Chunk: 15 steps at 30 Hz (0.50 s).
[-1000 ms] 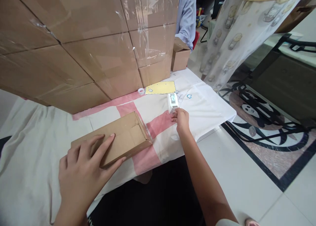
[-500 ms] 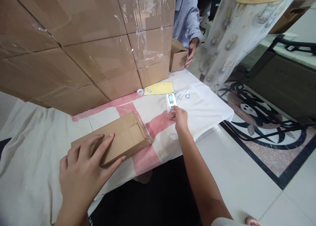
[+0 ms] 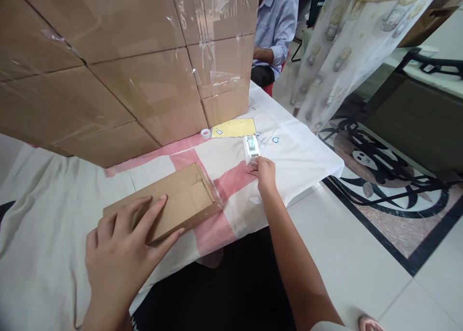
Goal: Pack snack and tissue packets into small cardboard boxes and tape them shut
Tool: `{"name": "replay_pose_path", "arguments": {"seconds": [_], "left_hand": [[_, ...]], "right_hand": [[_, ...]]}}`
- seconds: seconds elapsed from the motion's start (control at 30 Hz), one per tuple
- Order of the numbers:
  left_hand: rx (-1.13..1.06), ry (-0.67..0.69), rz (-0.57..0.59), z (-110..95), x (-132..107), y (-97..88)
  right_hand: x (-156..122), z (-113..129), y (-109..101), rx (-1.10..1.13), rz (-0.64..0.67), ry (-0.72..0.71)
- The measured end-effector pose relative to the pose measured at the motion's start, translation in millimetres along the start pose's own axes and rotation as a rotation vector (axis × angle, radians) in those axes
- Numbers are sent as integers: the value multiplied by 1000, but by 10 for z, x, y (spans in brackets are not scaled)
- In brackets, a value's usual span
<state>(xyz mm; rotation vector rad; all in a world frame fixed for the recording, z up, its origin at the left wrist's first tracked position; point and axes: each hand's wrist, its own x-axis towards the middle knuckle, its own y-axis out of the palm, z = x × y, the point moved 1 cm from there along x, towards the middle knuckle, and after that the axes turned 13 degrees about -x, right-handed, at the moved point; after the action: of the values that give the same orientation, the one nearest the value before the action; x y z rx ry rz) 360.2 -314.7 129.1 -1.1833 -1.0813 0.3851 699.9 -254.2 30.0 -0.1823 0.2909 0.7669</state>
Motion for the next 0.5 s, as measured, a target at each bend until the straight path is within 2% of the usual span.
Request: {"name": "replay_pose_path", "arguments": {"seconds": [0.5], "left_hand": [[-57,-29,-23,17,-35,50]], "right_hand": [[56,-145,-54,-73,117,-90]]}}
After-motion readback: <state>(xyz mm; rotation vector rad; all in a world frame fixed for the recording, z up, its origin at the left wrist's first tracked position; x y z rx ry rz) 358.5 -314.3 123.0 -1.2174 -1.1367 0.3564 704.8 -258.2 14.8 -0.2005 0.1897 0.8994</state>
